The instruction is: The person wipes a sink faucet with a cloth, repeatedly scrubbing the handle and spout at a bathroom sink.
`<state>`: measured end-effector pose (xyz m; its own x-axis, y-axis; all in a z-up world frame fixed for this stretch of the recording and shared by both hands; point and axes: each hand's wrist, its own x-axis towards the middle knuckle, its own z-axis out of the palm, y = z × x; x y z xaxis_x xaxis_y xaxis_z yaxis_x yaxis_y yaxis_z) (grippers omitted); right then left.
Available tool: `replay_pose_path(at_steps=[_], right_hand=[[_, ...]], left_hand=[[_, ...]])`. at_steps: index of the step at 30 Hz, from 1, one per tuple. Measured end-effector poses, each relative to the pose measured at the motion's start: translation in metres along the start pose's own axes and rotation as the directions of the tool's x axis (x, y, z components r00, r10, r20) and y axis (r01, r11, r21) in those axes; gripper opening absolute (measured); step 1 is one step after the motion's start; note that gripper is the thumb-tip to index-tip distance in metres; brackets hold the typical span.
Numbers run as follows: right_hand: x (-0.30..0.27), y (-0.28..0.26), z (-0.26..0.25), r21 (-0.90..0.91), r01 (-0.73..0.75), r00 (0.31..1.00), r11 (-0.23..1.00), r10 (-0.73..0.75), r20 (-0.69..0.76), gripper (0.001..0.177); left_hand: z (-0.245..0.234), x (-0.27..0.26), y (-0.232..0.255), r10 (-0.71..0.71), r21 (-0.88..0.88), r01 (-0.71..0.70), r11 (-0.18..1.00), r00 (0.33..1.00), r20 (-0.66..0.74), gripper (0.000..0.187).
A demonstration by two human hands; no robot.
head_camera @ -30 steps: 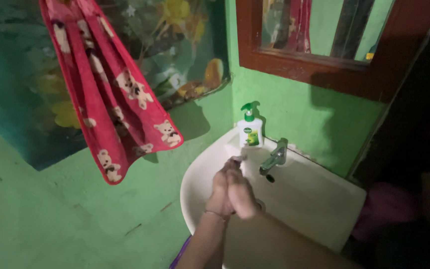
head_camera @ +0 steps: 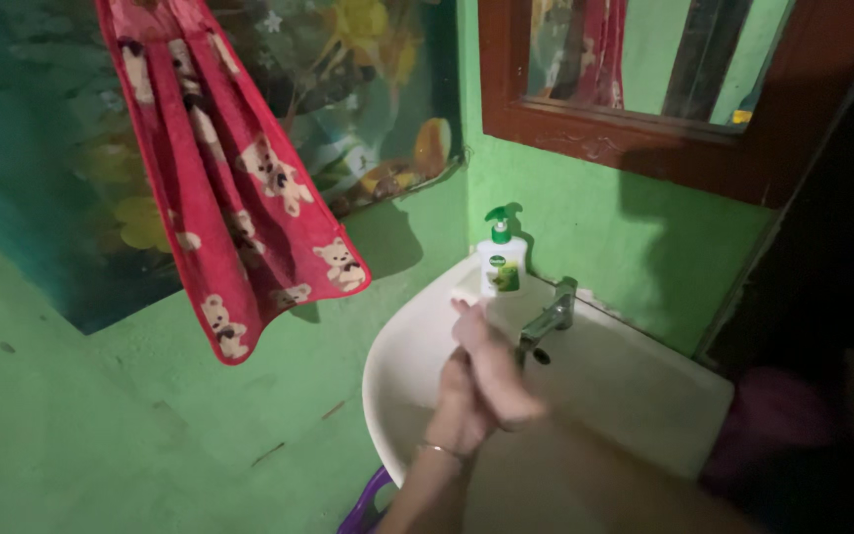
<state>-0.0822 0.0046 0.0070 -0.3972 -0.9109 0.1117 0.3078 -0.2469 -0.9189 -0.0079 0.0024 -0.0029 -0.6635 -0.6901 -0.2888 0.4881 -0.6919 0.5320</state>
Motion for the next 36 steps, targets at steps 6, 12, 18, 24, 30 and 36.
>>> replay_pose_path(at_steps=[6, 12, 18, 24, 30, 36], right_hand=[[0.012, -0.032, -0.018, -0.593, -0.078, 0.948, 0.802, -0.124, -0.292, 0.060], [-0.022, -0.036, 0.007, -0.634, 0.222, 0.934, 0.741, -0.349, -0.080, 0.062], [0.029, -0.126, -0.011, -0.164, -0.398, 0.878, 0.903, 0.323, -0.353, 0.060], [0.042, -0.115, -0.017, -0.055, -0.339, 0.941, 0.939, 0.339, -0.009, 0.047], [-0.008, -0.044, -0.016, -0.695, 0.112, 0.993, 0.710, -0.056, 0.103, 0.057], [-0.007, -0.025, -0.036, -0.845, 0.499, 0.719, -0.192, -0.453, 0.527, 0.061]], left_hand=[[-0.018, -0.014, -0.033, 0.087, 0.021, -0.104, 0.994, 0.909, 0.407, 0.029], [0.013, -0.016, 0.008, -0.007, 0.025, 0.008, 1.000, 0.999, -0.048, 0.040], [-0.004, -0.036, 0.016, 0.004, 0.126, 0.005, 0.992, 0.997, -0.071, 0.040], [0.034, -0.049, 0.023, -0.062, 0.067, 0.064, 0.996, 0.998, -0.027, 0.067], [0.034, -0.026, 0.041, 0.053, -0.054, -0.044, 0.998, 0.982, 0.183, 0.056], [0.005, 0.016, 0.002, 0.024, -0.123, -0.020, 0.992, 0.999, 0.029, 0.049]])
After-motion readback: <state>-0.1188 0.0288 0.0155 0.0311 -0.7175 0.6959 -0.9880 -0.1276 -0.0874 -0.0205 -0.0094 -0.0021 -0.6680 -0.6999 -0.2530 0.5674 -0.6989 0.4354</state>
